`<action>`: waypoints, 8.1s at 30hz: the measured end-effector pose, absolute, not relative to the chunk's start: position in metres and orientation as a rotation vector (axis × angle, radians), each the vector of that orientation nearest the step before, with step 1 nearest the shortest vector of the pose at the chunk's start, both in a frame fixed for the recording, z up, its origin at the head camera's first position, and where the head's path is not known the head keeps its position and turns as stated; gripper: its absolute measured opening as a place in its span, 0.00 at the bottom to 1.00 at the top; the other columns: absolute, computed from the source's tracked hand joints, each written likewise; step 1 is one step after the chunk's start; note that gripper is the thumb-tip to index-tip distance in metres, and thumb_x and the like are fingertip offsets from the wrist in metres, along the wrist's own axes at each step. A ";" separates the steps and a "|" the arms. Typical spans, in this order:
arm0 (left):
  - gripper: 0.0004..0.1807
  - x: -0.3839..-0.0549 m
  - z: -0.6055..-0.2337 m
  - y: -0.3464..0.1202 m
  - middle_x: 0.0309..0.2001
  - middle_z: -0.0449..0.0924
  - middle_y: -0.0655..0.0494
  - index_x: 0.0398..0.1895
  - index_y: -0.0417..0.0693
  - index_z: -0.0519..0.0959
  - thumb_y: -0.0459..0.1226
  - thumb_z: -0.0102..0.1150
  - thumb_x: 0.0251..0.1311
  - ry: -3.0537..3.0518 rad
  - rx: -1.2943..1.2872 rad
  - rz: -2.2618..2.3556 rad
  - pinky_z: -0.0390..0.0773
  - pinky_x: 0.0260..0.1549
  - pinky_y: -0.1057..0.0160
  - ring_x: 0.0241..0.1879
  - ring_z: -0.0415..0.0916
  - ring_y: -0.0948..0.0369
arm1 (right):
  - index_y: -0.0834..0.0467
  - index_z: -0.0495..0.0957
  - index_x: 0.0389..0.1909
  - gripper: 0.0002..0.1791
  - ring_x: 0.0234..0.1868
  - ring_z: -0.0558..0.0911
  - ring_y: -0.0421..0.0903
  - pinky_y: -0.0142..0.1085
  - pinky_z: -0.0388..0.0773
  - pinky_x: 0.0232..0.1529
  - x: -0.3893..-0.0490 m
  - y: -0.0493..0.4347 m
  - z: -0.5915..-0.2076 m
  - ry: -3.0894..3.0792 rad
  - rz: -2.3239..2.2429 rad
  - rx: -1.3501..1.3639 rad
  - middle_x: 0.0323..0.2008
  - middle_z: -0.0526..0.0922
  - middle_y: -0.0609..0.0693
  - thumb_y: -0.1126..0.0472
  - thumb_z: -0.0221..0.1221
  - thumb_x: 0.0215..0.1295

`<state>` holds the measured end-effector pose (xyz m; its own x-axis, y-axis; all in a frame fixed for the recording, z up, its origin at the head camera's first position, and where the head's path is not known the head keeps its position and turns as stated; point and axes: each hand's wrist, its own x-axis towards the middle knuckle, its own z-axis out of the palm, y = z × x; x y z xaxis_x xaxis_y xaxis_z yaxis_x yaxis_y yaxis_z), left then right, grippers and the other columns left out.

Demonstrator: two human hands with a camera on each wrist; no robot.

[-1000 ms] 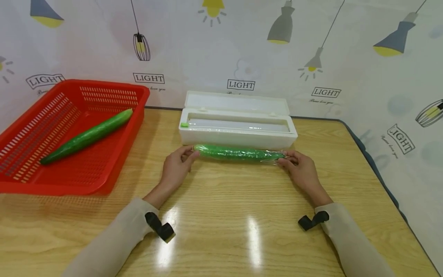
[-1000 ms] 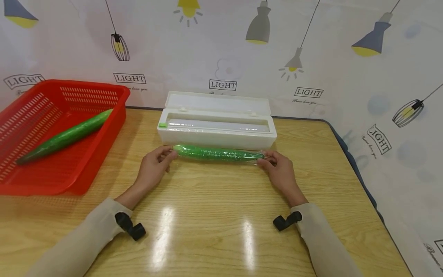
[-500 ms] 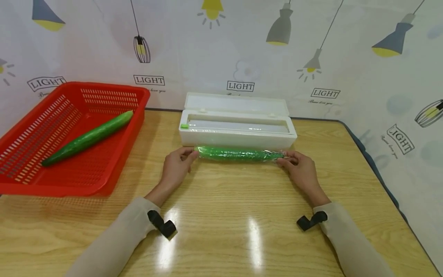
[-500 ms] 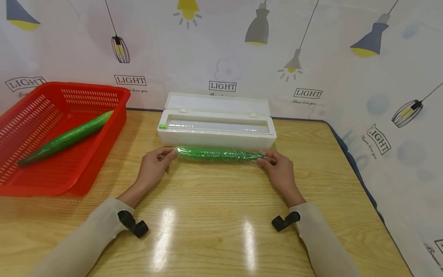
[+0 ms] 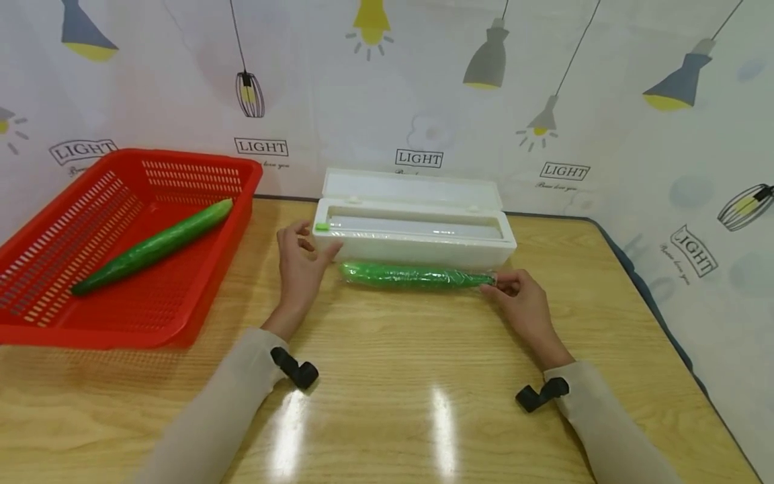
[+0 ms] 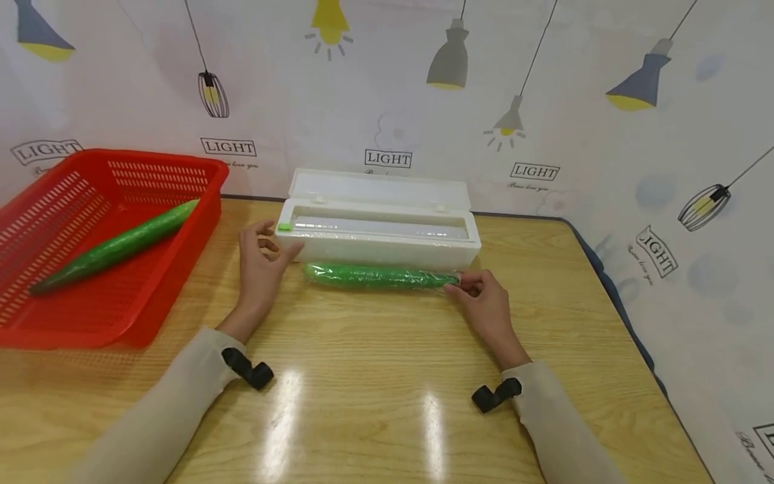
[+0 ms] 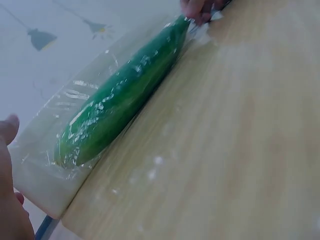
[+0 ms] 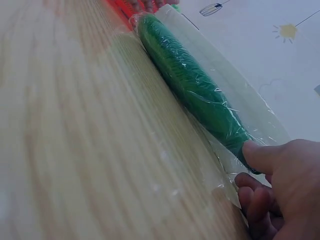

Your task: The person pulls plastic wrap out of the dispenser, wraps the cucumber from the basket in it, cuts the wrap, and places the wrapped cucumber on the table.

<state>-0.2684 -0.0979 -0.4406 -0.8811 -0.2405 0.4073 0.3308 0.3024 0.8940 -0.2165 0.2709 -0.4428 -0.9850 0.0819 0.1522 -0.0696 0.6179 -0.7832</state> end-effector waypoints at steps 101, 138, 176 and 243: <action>0.32 -0.310 -0.449 -0.133 0.64 0.68 0.66 0.59 0.66 0.77 0.49 0.73 0.45 -2.239 -0.283 -1.760 0.68 0.21 0.68 0.29 0.68 0.54 | 0.57 0.81 0.40 0.12 0.42 0.75 0.45 0.35 0.76 0.39 -0.308 0.034 -0.379 -2.641 0.397 0.868 0.37 0.77 0.48 0.54 0.53 0.72; 0.32 -0.311 -0.448 -0.134 0.65 0.68 0.63 0.59 0.62 0.78 0.48 0.74 0.46 -2.226 -0.304 -1.755 0.67 0.22 0.69 0.31 0.68 0.54 | 0.52 0.85 0.42 0.10 0.37 0.74 0.43 0.37 0.72 0.35 -0.312 0.055 -0.384 -2.619 0.798 0.815 0.42 0.83 0.45 0.54 0.63 0.62; 0.34 -0.311 -0.447 -0.134 0.62 0.70 0.71 0.58 0.67 0.77 0.52 0.74 0.42 -2.272 -0.260 -1.723 0.68 0.22 0.69 0.31 0.69 0.56 | 0.55 0.86 0.36 0.06 0.33 0.70 0.44 0.36 0.70 0.34 -0.310 0.069 -0.384 -2.505 0.763 0.846 0.37 0.85 0.47 0.60 0.62 0.63; 0.36 -0.310 -0.444 -0.135 0.63 0.69 0.69 0.59 0.64 0.77 0.52 0.74 0.41 -2.255 -0.243 -1.753 0.64 0.22 0.69 0.29 0.64 0.55 | 0.58 0.85 0.36 0.04 0.30 0.67 0.47 0.37 0.66 0.29 -0.306 0.112 -0.389 -2.360 0.777 0.881 0.35 0.85 0.49 0.64 0.63 0.62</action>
